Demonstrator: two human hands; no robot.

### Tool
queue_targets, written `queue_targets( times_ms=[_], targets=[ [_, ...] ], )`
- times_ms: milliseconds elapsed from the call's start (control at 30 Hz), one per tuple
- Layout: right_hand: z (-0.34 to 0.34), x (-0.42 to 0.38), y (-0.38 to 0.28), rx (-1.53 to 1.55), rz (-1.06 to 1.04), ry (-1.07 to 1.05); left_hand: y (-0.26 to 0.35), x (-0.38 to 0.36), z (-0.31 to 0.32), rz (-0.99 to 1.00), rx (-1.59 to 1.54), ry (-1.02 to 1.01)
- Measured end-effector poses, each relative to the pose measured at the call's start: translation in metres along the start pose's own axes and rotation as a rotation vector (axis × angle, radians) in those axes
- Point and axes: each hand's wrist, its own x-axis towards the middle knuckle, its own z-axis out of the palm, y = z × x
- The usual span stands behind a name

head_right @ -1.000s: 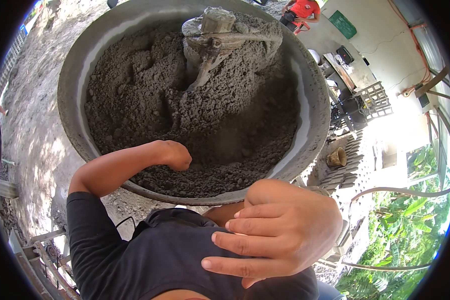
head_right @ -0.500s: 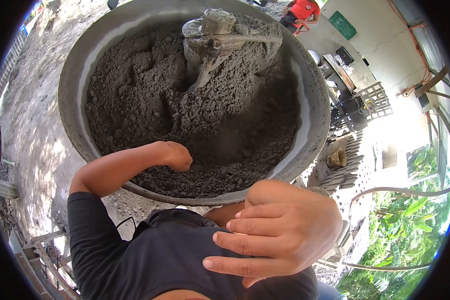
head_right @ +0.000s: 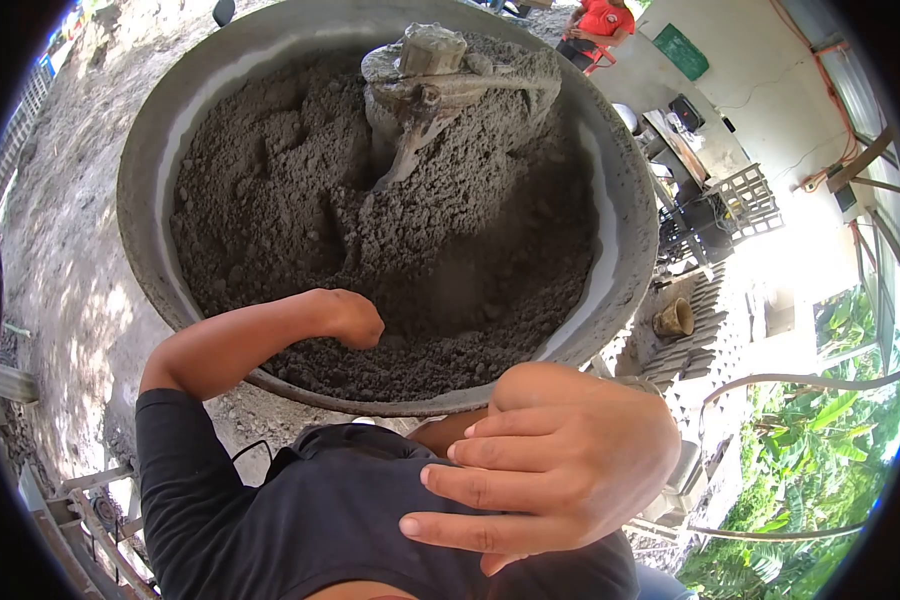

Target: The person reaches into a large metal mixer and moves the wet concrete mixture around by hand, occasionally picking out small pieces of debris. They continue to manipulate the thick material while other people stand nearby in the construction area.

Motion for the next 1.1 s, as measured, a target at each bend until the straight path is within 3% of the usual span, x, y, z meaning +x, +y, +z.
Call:
queue_targets(
  times_ms=[1100],
  targets=[
    [-0.005,0.0,0.0,-0.013,-0.01,-0.023,-0.004,0.011,0.004,-0.011,0.016,-0.061]
  ],
)
